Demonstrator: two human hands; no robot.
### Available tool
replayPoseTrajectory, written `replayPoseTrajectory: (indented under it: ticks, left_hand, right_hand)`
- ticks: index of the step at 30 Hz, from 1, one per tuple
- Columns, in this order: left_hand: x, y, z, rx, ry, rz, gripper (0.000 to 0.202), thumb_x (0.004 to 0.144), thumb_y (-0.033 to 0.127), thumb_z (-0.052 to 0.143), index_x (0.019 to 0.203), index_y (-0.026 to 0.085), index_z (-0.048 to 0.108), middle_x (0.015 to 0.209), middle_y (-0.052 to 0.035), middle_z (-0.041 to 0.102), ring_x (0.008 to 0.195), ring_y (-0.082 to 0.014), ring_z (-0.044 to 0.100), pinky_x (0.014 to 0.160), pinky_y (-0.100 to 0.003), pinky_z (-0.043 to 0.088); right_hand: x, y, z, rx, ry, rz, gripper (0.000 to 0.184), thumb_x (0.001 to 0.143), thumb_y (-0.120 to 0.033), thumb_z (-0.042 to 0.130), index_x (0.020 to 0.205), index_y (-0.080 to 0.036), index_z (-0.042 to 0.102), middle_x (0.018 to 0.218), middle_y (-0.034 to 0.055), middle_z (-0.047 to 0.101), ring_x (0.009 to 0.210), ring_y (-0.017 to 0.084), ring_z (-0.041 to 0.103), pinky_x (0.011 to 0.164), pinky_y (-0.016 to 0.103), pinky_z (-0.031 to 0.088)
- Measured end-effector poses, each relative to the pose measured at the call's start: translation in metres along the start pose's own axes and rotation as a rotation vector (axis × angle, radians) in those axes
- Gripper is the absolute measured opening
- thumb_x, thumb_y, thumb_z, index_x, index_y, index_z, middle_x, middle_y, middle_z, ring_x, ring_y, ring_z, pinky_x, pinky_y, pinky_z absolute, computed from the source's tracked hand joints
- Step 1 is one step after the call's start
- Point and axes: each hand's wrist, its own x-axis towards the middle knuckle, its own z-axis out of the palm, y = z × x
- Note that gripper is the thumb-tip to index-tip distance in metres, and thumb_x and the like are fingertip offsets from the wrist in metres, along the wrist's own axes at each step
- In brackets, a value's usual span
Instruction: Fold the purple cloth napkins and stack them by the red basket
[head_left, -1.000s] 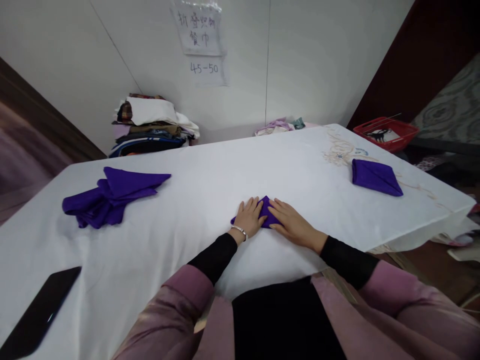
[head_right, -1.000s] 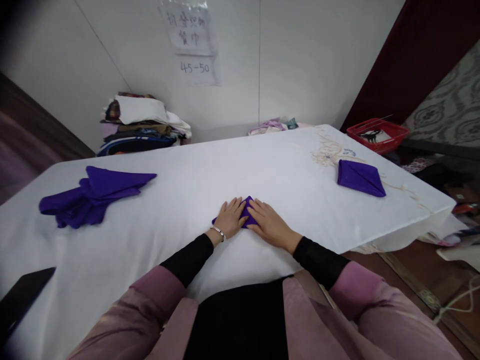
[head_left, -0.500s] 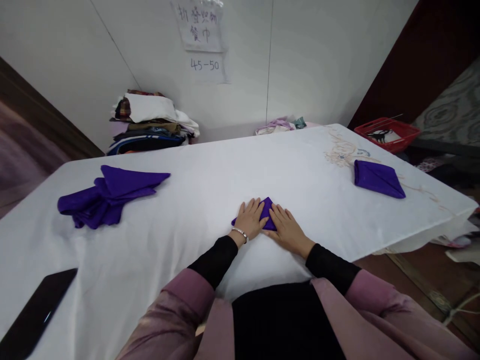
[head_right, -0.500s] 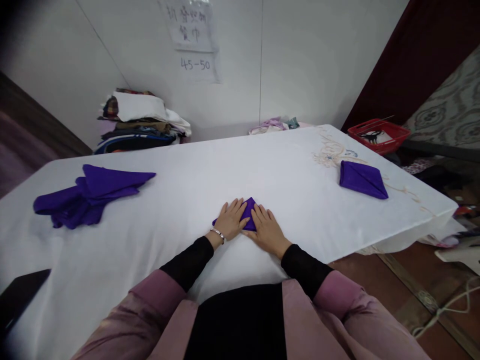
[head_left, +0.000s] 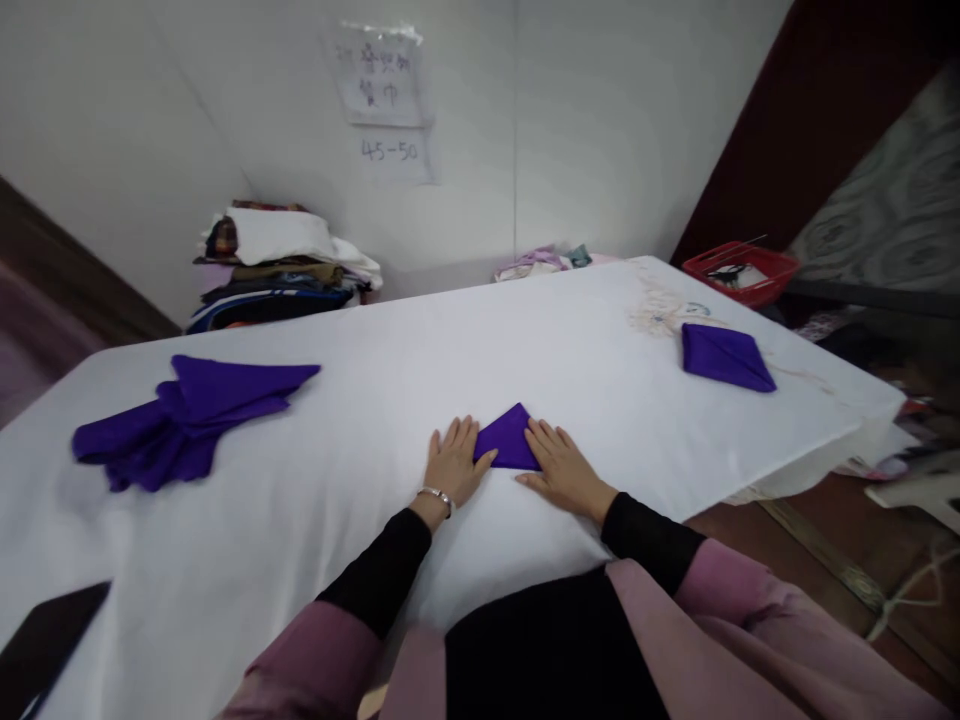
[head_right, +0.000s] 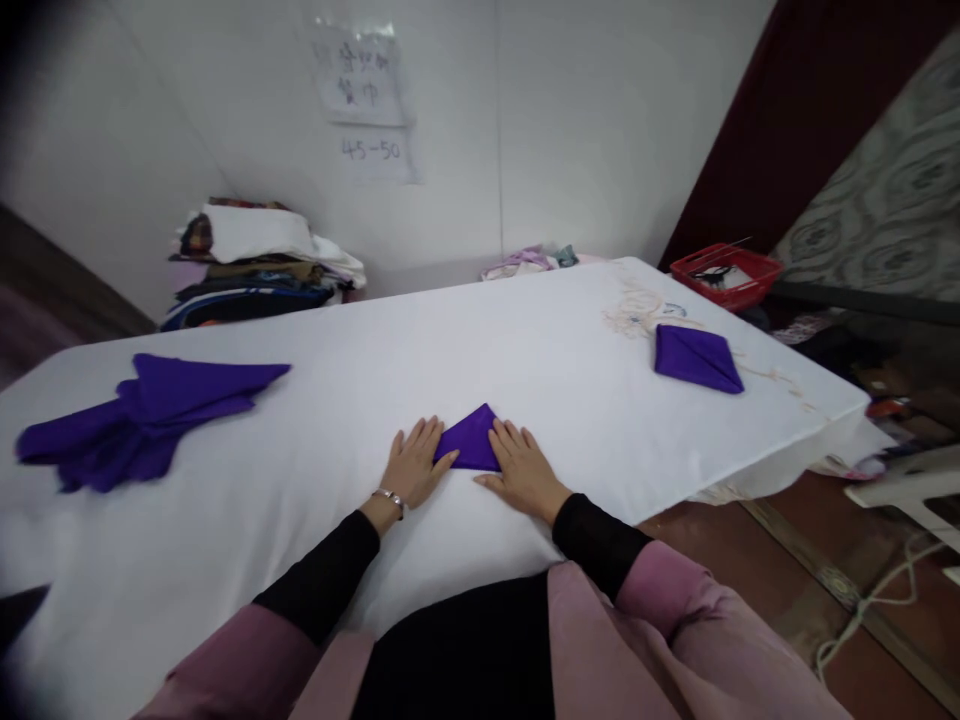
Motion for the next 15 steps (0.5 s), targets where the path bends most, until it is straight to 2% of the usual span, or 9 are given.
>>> replayPoseTrajectory:
  ticks: [2,5,7,9,12,15]
  left_hand:
    - [0.005,0.004,-0.006,0.018,0.036,-0.009,0.053,0.092,0.048,0.033,0.132,0.018,0.047,0.144,-0.0119,0.041,0.134,-0.0283,0.031,0.108,-0.051,0.02]
    - [0.02,0.012,-0.015,0.035,0.076,0.028,0.043,0.091,0.043,0.038,0.115,0.016,0.06,0.128,-0.0143,0.055,0.119,-0.0284,0.047,0.098,-0.044,0.034]
    - [0.032,0.014,-0.02,0.011,0.031,0.032,0.038,0.088,0.04,0.043,0.11,0.015,0.062,0.115,-0.0142,0.061,0.107,-0.0279,0.055,0.089,-0.039,0.04]
    - [0.043,0.014,-0.022,-0.06,-0.07,-0.004,0.035,0.085,0.039,0.047,0.107,0.015,0.062,0.106,-0.0128,0.064,0.098,-0.0264,0.059,0.082,-0.036,0.042]
    - [0.05,0.011,-0.021,-0.168,-0.198,-0.046,0.025,0.083,0.037,0.05,0.091,0.017,0.062,0.096,-0.0098,0.066,0.089,-0.0237,0.061,0.073,-0.03,0.042]
    - [0.045,0.009,-0.019,-0.233,-0.155,-0.013,0.016,0.081,0.032,0.048,0.082,0.019,0.057,0.088,-0.0054,0.065,0.084,-0.0213,0.061,0.07,-0.028,0.04]
  right_hand:
    - [0.001,-0.002,-0.003,0.023,-0.022,0.007,0.082,0.086,-0.065,0.036,0.144,-0.008,0.028,0.151,0.0193,0.021,0.139,0.032,0.017,0.111,0.052,0.016]
    - [0.004,-0.005,-0.008,0.043,-0.057,0.015,0.086,0.084,-0.067,0.038,0.144,-0.007,0.027,0.151,0.0191,0.02,0.14,0.033,0.016,0.111,0.051,0.015]
    - [0.006,-0.006,-0.012,0.056,-0.062,0.018,0.086,0.084,-0.067,0.038,0.144,-0.007,0.026,0.151,0.0189,0.019,0.14,0.032,0.015,0.112,0.05,0.014]
    - [0.006,-0.007,-0.014,0.077,-0.061,0.019,0.085,0.085,-0.065,0.038,0.145,-0.007,0.024,0.152,0.0185,0.018,0.14,0.032,0.014,0.112,0.05,0.012]
    - [0.004,-0.006,-0.018,0.133,-0.063,0.016,0.081,0.086,-0.062,0.041,0.145,-0.008,0.025,0.152,0.0181,0.019,0.14,0.032,0.014,0.113,0.05,0.012]
    - [0.003,-0.003,-0.021,0.236,-0.049,0.011,0.078,0.087,-0.06,0.042,0.146,-0.012,0.024,0.152,0.017,0.021,0.139,0.029,0.019,0.113,0.049,0.013]
